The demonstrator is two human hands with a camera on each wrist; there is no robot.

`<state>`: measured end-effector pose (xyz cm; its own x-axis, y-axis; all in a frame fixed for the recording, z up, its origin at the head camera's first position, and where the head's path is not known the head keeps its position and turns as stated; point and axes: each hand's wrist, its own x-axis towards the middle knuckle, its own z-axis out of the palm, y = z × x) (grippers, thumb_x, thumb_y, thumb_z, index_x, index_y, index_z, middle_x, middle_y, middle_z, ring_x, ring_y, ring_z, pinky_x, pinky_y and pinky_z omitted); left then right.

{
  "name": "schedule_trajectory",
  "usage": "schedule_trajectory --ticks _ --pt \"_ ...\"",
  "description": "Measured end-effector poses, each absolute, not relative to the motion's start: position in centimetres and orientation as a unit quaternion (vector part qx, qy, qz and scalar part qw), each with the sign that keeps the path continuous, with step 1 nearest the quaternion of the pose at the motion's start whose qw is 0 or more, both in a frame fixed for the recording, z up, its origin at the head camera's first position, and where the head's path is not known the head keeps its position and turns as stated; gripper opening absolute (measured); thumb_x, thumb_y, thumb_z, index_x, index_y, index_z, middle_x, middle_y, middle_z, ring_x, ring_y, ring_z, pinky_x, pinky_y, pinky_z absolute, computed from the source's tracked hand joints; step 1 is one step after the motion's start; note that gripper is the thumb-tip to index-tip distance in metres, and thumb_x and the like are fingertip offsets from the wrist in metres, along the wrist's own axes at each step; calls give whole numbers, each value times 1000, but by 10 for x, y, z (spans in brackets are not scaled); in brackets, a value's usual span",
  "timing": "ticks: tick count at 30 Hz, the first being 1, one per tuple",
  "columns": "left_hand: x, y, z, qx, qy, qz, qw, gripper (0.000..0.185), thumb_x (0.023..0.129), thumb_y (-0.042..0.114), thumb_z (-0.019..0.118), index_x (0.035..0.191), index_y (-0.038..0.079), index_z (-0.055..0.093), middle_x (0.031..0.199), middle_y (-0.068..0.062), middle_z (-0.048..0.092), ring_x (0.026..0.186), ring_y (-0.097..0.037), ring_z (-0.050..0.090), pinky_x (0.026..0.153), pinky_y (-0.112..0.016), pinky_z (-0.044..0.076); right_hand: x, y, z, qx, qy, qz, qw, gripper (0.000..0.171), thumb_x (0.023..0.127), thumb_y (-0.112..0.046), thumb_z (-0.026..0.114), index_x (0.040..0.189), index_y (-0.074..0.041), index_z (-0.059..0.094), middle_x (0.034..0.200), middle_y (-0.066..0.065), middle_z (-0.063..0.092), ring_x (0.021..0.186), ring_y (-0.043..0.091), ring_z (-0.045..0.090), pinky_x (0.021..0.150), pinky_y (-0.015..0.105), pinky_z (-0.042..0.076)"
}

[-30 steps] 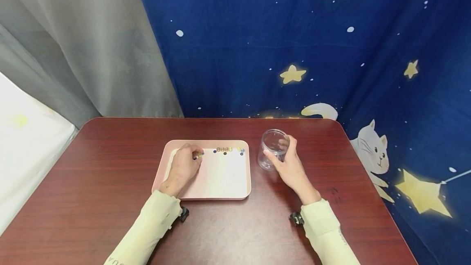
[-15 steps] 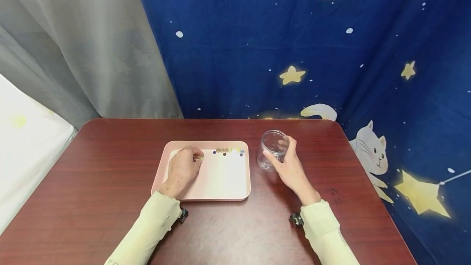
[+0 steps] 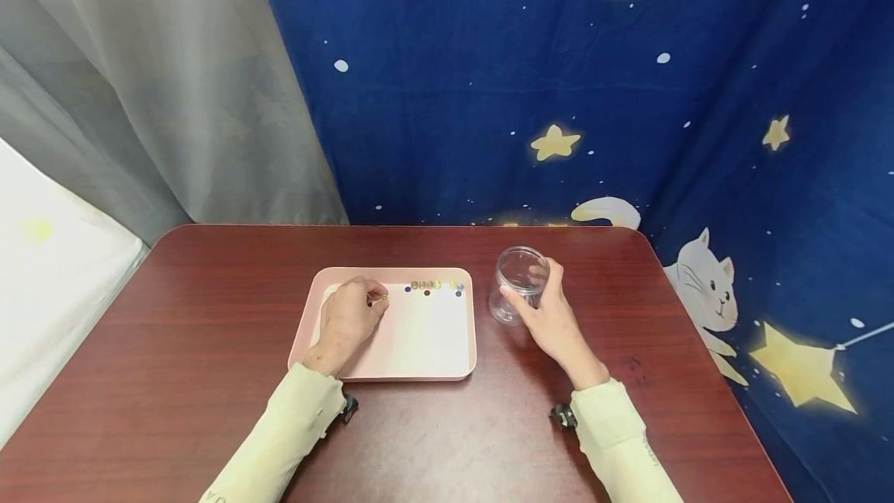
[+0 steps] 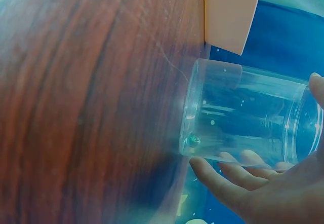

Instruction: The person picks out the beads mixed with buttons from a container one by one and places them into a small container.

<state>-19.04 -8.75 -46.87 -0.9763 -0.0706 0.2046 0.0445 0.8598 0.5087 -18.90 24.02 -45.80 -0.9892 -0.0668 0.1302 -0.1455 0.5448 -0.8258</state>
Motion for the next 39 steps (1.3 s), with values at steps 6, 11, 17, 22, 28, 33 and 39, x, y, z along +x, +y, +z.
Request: schedule_trajectory --ticks 6,11,17,22,28,33,39 --pt "-191 -86 -467 -6 -954 -273 124 10 89 19 82 98 15 79 98 -3 75 90 -23 72 80 -46 52 -189 239 -458 60 -874 480 36 80 100 -32 71 153 -11 16 150 25 45 139 41 51 109 57 46" --pt "-193 -83 -467 -16 -950 -278 144 12 89 21 82 99 14 79 110 -4 76 90 -23 69 82 -46 51 -189 239 -458 63 -874 480 40 80 100 -31 71 153 -9 16 150 25 45 139 41 52 108 56 46" --pt "-195 -81 -466 -17 -945 -287 153 13 91 23 81 101 15 79 107 -3 75 96 -24 68 82 -45 51 -190 239 -459 62 -875 479 42 80 100 -31 71 153 -9 16 150 26 45 140 42 52 109 57 46" --pt "-196 -80 -465 -23 -936 -302 176 13 90 24 81 101 16 80 106 -3 73 103 -26 69 84 -46 52 -190 240 -459 62 -875 479 41 80 100 -32 71 153 -10 15 150 25 45 140 42 52 110 58 45" --pt "-195 -78 -463 -29 -929 -312 197 14 90 25 81 100 16 80 107 -3 72 104 -26 69 85 -46 53 -190 240 -459 63 -874 480 41 80 100 -32 70 153 -9 15 150 25 45 139 42 52 109 57 45" --pt "-194 -76 -462 -39 -921 -320 218 12 89 24 83 97 15 80 104 -3 72 102 -26 69 83 -46 54 -190 240 -460 62 -874 480 41 80 100 -32 71 153 -9 15 150 25 45 139 42 52 109 57 46" --pt "-195 -74 -461 -42 -917 -332 216 11 90 24 82 97 15 79 106 -2 71 104 -26 67 88 -45 54 -189 240 -459 61 -871 486 37 81 99 -32 72 154 -10 15 150 25 45 140 41 51 109 57 45"
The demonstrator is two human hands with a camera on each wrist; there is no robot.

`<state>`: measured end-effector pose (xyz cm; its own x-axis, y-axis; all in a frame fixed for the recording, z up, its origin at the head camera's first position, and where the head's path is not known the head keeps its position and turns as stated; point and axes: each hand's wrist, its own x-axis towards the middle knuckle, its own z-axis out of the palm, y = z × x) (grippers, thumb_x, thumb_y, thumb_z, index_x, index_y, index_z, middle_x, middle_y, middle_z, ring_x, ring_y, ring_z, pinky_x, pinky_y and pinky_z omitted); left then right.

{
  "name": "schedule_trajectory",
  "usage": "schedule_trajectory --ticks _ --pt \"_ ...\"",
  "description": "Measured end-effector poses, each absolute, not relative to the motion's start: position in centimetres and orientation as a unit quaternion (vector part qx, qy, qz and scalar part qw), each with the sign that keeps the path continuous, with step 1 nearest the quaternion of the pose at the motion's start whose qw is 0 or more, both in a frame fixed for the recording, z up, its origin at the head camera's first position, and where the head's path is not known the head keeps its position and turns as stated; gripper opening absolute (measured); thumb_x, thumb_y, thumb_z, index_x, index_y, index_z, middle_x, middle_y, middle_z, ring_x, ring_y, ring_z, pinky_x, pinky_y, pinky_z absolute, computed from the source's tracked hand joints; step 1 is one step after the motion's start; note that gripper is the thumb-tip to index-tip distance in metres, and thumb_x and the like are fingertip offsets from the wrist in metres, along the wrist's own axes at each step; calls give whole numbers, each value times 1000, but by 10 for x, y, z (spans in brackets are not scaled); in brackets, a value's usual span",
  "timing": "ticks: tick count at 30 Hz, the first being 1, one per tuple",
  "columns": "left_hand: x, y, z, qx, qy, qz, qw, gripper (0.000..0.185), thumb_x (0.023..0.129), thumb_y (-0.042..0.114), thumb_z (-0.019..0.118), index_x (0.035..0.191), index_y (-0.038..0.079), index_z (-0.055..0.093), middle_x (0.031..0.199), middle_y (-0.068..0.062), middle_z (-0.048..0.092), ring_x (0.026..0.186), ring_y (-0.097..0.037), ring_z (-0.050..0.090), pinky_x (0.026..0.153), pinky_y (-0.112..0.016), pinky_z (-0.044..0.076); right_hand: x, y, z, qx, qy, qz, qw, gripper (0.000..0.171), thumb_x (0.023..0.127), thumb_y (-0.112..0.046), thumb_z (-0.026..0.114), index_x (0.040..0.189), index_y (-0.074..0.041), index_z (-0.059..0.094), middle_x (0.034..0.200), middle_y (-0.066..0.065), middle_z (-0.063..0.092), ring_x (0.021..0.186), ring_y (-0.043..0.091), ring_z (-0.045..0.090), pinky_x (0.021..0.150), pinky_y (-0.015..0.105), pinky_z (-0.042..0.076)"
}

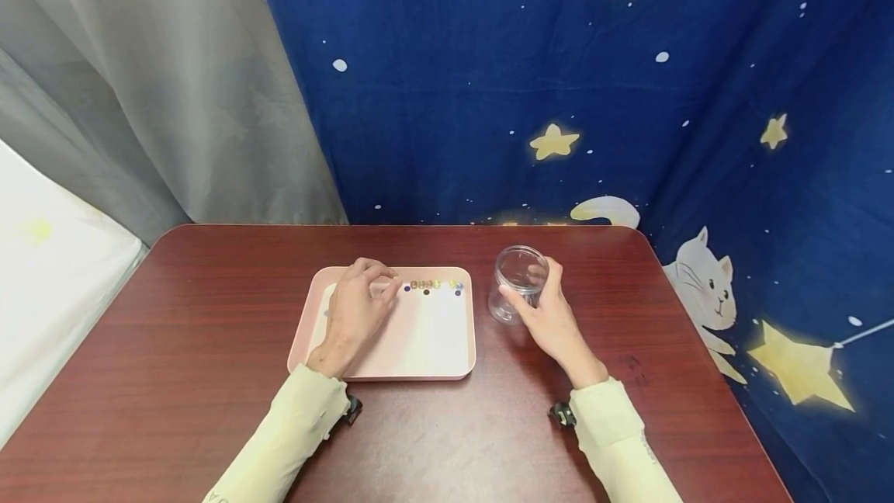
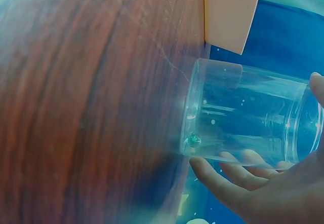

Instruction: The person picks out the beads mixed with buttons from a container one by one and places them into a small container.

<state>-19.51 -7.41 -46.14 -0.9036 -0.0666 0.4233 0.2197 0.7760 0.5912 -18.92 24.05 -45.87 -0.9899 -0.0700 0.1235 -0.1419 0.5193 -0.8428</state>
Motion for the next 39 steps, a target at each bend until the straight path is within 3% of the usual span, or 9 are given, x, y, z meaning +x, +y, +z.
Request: schedule_trajectory --ticks 39 --pt "-193 -58 -462 -55 -903 -378 194 10 92 26 81 99 19 79 111 2 69 109 -22 68 89 -42 56 -190 240 -462 65 -872 483 47 81 99 -30 72 153 -10 16 149 26 45 139 42 52 113 59 43"
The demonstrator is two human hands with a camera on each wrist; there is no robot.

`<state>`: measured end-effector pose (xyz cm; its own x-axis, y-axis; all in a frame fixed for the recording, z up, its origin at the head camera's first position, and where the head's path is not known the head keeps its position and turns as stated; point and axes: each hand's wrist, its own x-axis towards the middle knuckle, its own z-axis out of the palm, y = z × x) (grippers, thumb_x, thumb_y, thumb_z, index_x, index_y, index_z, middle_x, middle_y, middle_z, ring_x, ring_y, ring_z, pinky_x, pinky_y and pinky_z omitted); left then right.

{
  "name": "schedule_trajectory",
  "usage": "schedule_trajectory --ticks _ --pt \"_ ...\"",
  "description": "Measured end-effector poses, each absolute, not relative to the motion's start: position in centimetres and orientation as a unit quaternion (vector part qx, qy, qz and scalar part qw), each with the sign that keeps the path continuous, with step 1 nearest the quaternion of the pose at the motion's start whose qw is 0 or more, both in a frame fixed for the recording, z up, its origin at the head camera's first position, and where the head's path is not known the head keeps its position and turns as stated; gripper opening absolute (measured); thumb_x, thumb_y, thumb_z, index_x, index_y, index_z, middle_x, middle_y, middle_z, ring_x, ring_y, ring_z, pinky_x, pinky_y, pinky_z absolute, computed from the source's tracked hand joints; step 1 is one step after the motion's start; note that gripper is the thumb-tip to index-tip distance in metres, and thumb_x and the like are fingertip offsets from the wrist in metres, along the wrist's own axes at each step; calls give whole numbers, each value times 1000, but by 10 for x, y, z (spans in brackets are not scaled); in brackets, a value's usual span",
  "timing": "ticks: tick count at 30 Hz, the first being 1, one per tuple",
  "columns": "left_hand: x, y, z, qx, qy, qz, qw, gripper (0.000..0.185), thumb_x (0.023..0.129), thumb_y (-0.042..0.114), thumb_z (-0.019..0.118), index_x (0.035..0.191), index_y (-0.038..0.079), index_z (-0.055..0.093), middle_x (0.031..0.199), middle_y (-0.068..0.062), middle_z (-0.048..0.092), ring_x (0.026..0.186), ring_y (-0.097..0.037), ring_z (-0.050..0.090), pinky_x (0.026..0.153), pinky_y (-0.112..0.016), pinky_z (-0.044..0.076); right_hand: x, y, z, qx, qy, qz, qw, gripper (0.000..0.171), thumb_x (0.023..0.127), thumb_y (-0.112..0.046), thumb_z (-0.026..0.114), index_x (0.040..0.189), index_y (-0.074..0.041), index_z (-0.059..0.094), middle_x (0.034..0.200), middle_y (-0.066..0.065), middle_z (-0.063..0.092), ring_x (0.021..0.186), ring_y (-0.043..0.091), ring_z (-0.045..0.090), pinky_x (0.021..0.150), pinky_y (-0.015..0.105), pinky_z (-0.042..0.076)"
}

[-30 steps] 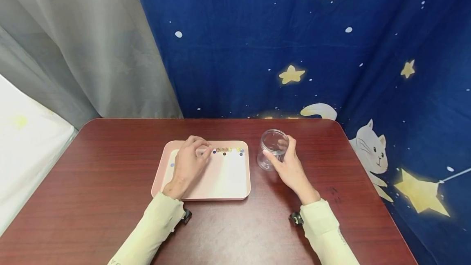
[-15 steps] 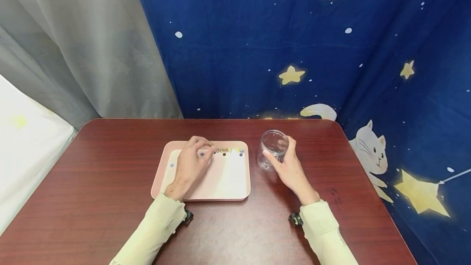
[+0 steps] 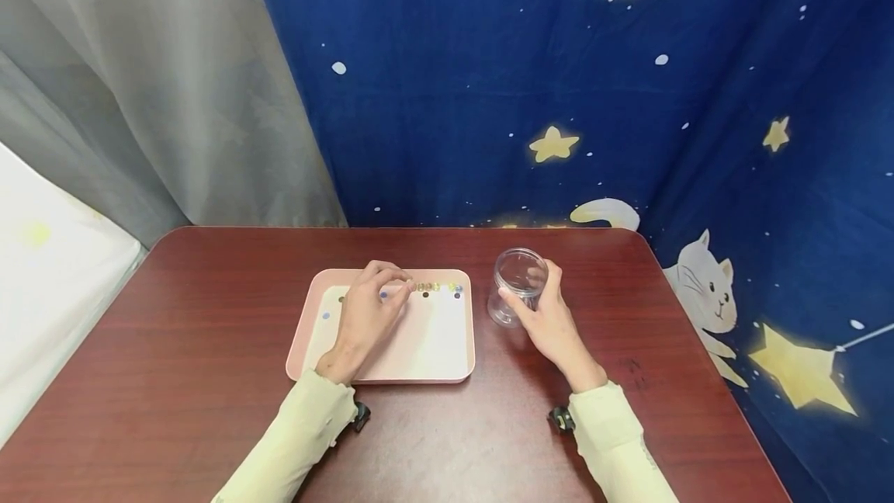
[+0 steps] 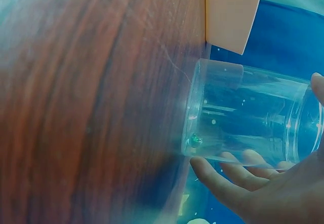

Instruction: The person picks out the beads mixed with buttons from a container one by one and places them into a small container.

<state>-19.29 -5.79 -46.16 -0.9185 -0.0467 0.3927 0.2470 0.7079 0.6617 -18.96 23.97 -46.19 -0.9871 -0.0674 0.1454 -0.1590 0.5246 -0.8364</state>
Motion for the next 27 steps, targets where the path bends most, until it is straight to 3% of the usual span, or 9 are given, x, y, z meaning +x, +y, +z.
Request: schedule_trajectory --ticks 27 --pt "-191 -54 -454 -62 -901 -384 192 11 94 31 78 99 20 79 112 4 69 109 -19 68 84 -43 58 -190 242 -462 63 -875 478 50 81 99 -32 72 153 -10 16 150 25 45 140 42 52 117 59 40"
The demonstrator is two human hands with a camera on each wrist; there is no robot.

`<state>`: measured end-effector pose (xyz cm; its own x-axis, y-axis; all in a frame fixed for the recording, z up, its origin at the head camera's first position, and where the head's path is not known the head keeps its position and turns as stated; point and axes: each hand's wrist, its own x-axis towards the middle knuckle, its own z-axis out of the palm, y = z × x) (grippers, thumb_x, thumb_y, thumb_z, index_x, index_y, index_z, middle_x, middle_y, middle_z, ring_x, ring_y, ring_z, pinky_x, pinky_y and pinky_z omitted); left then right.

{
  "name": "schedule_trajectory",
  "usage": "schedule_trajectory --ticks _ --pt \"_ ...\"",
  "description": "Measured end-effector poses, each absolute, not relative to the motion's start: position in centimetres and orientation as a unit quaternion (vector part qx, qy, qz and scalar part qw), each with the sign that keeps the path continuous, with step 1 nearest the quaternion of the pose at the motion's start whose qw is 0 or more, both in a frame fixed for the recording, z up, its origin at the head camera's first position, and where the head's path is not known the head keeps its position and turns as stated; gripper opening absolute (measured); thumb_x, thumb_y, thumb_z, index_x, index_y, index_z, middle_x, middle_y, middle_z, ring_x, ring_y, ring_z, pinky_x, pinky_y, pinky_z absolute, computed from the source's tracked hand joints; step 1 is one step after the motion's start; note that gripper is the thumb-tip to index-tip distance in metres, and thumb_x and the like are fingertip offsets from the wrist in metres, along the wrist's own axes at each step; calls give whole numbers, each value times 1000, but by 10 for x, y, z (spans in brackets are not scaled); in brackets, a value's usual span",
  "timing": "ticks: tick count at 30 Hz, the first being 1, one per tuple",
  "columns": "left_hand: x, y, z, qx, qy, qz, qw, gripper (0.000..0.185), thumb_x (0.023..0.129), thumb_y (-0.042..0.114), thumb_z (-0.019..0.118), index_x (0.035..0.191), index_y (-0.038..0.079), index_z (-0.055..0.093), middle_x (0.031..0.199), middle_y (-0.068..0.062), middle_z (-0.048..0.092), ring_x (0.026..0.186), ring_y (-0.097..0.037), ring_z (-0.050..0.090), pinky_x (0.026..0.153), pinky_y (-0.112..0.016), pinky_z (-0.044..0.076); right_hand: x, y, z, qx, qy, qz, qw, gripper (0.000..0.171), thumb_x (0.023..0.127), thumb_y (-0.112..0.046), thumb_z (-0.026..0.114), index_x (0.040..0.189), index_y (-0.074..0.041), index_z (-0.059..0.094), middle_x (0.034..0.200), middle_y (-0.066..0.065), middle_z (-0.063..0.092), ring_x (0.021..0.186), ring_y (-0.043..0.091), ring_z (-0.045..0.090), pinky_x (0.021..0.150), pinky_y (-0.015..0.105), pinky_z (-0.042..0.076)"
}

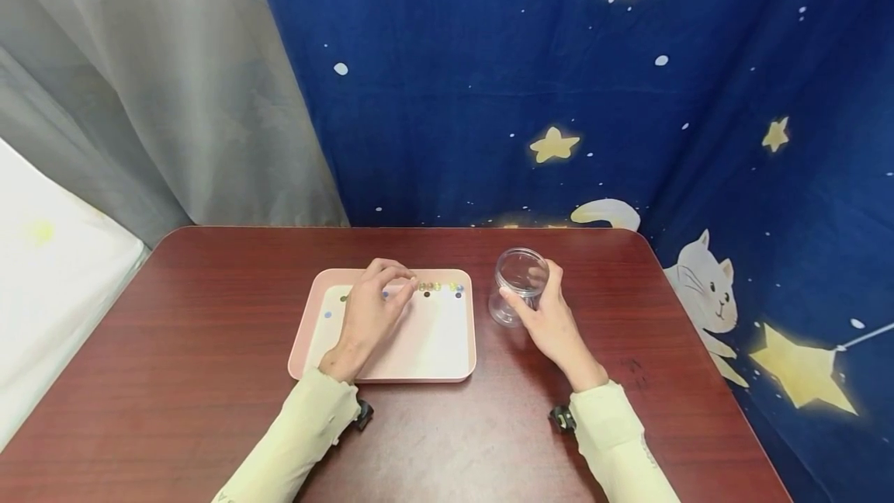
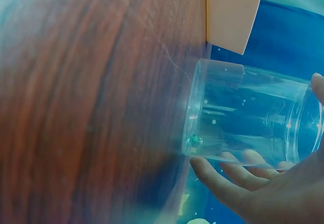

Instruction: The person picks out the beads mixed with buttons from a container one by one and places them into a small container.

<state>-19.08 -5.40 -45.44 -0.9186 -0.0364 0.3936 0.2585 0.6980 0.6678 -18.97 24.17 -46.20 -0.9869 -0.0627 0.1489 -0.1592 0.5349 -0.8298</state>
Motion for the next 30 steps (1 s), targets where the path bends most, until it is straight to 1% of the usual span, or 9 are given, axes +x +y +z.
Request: schedule_trajectory --ticks 5,8,12,19,26,30 --pt "-192 -52 -455 -68 -897 -395 187 9 93 27 79 98 20 79 111 3 68 109 -19 68 90 -42 57 -190 242 -461 62 -876 476 49 81 99 -32 72 153 -11 16 150 25 45 140 42 52 118 59 40" --pt "-193 -50 -454 -76 -894 -398 190 10 93 27 80 98 19 79 111 2 68 109 -19 67 93 -41 56 -191 241 -461 63 -874 479 52 80 99 -31 72 153 -10 16 149 25 46 140 42 52 115 58 42" --pt "-193 -47 -454 -79 -893 -401 190 11 94 27 79 99 18 79 112 3 68 110 -18 67 94 -40 56 -191 240 -462 63 -871 484 55 79 99 -30 72 152 -9 17 148 26 47 139 42 53 111 58 44" --pt "-192 -44 -454 -85 -890 -401 198 13 93 28 79 101 17 80 112 1 68 109 -19 67 94 -40 56 -190 239 -462 63 -871 485 53 79 100 -30 72 153 -9 17 149 27 47 139 43 52 113 59 43" --pt "-191 -42 -453 -83 -893 -398 196 12 93 29 79 100 19 80 112 3 68 109 -17 67 92 -40 57 -190 240 -461 62 -872 483 48 79 100 -30 71 153 -10 16 150 27 46 141 43 51 114 59 42" --pt "-191 -41 -453 -87 -891 -399 197 13 94 29 79 101 18 79 112 3 68 109 -17 67 92 -40 57 -189 240 -461 62 -872 483 47 79 100 -31 71 153 -9 16 150 27 45 141 43 51 114 59 42"
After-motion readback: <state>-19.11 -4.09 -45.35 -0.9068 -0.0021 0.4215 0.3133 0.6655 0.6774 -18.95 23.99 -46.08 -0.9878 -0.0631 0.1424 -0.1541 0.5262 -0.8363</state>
